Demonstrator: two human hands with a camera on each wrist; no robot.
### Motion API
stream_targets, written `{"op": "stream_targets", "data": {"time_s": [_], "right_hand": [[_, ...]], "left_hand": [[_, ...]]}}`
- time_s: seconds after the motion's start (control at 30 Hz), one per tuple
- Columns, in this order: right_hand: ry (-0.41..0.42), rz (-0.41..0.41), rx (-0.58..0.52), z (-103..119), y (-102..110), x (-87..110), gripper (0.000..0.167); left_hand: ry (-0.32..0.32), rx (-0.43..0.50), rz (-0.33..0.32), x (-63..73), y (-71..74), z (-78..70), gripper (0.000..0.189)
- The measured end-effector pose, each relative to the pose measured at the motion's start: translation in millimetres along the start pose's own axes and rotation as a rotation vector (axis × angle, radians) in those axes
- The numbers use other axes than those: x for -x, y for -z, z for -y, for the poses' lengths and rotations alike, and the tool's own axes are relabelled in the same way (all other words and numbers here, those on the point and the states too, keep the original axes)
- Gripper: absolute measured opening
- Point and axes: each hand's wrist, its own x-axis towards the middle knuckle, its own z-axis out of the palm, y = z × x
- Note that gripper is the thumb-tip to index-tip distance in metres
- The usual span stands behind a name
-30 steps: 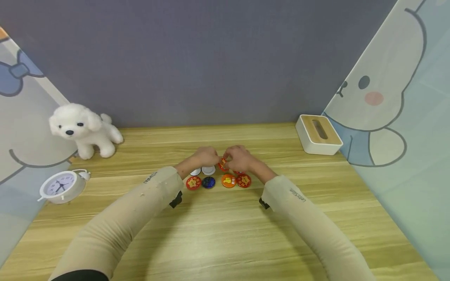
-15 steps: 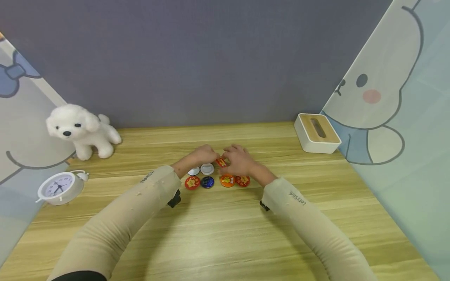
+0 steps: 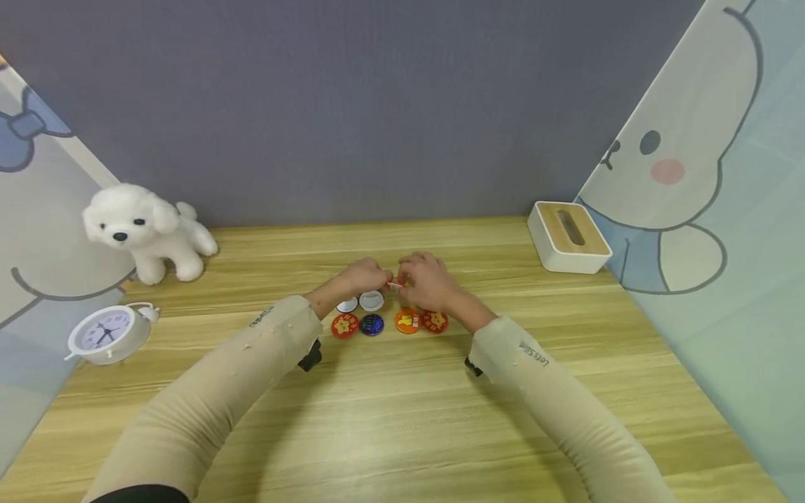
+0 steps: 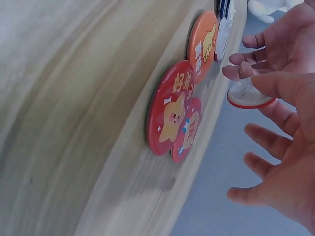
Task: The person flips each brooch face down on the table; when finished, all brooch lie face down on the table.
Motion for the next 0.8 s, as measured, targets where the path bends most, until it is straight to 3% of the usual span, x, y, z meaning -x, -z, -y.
{"op": "stream_targets", "data": {"time_s": [0.3, 0.47, 0.6, 0.8], "right_hand": [[0.001, -0.084, -0.035, -5.2, -0.2, -2.2, 0.010], [-0.057, -0.093, -0.118, -10.7, -2.0, -5.0, 0.011], [-0.082, -0.098, -0.183, -14.1, -2.7, -6.4, 0.011], [-0.102, -0.096, -0.244, -15.1, -1.7, -6.7, 0.014]], "left_hand": [[-0.054, 0.057, -0.006, -1.7, 1.5, 4.6, 0.032], [-0.077, 0.004, -0.012, 0.4, 3.0, 4.1, 0.025], [-0.091, -0.042, 0.033, -0.1, 1.9, 3.0, 0.033], [-0.139, -0.020, 0.092, -0.9, 0.9, 2.2, 0.028]]}}
